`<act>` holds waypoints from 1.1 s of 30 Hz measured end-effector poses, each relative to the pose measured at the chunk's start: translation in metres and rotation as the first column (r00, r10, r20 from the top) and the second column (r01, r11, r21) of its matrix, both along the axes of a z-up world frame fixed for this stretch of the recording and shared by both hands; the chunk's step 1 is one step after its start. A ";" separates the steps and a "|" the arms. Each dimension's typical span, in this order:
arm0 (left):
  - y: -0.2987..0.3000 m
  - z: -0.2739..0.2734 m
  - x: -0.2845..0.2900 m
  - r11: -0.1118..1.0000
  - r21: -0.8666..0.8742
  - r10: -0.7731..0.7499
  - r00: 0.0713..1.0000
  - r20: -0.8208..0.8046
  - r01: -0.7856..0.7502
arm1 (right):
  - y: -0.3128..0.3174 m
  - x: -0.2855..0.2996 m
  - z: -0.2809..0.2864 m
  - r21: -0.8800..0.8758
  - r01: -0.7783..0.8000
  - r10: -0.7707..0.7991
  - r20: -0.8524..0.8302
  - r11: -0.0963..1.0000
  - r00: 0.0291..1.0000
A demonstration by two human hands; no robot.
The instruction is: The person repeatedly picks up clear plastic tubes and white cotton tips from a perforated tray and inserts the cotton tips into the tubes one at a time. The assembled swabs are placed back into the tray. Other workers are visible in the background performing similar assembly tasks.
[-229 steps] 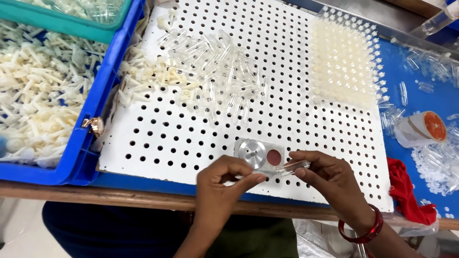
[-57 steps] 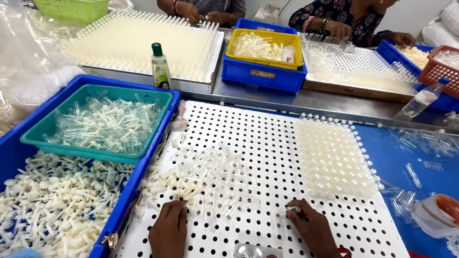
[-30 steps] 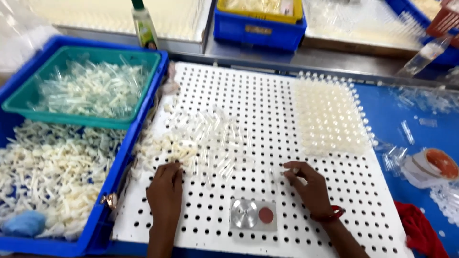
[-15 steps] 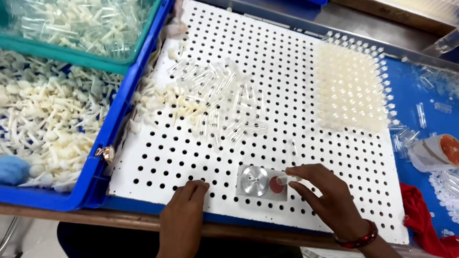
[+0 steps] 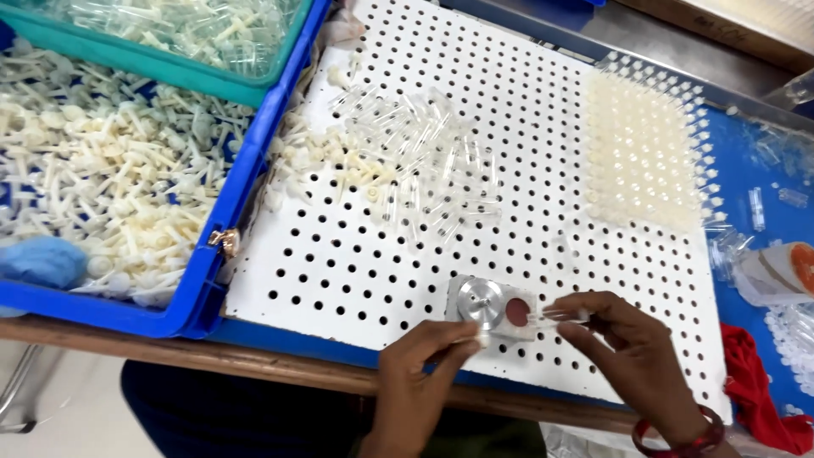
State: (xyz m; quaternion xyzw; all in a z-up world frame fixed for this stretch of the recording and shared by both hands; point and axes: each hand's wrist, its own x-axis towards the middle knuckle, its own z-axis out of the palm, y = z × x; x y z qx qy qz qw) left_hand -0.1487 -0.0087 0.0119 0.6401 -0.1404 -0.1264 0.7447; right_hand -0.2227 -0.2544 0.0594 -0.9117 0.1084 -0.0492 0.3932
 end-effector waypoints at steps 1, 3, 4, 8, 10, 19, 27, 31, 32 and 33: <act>-0.002 0.006 -0.002 0.995 -0.088 -0.049 0.989 -0.136 0.038 | 0.002 -0.006 -0.004 0.196 0.107 -0.096 -0.066 0.975 0.993; -0.013 -0.005 -0.013 0.988 -0.152 -0.047 0.985 -0.167 0.022 | 0.018 -0.005 -0.006 0.303 0.189 -0.160 -0.118 0.934 0.980; -0.019 -0.010 -0.018 0.975 -0.223 -0.051 0.979 -0.198 0.006 | 0.025 -0.005 -0.007 0.393 0.272 -0.218 -0.177 0.878 0.960; -0.009 -0.011 -0.010 0.958 -0.286 -0.066 0.975 -0.212 0.003 | 0.051 -0.003 -0.001 0.266 0.091 -0.123 0.104 0.960 0.987; 0.000 -0.013 0.004 0.922 -0.323 -0.302 0.917 -0.259 0.213 | 0.046 0.000 -0.003 -0.008 -0.052 0.052 0.233 0.999 0.971; -0.021 -0.003 0.002 0.944 0.301 -0.114 0.726 0.678 -0.133 | -0.019 0.005 -0.044 0.458 0.077 -0.096 0.019 0.886 0.995; 0.008 0.007 0.112 0.567 0.645 -0.087 0.742 0.665 -0.512 | -0.177 0.027 -0.003 -0.703 0.305 -0.167 0.260 0.642 0.951; 0.009 -0.048 0.136 0.498 0.643 -0.178 0.657 0.733 -0.582 | -0.203 0.048 -0.012 -0.738 0.237 -0.212 0.129 0.632 0.969; 0.004 -0.049 0.135 0.465 0.633 -0.153 0.648 0.746 -0.619 | -0.212 0.038 -0.018 -0.728 0.224 -0.168 0.150 0.648 0.974; 0.003 -0.050 0.135 0.547 0.641 -0.046 0.745 0.666 -0.539 | -0.222 0.039 -0.025 -0.738 0.214 -0.211 0.099 0.640 0.973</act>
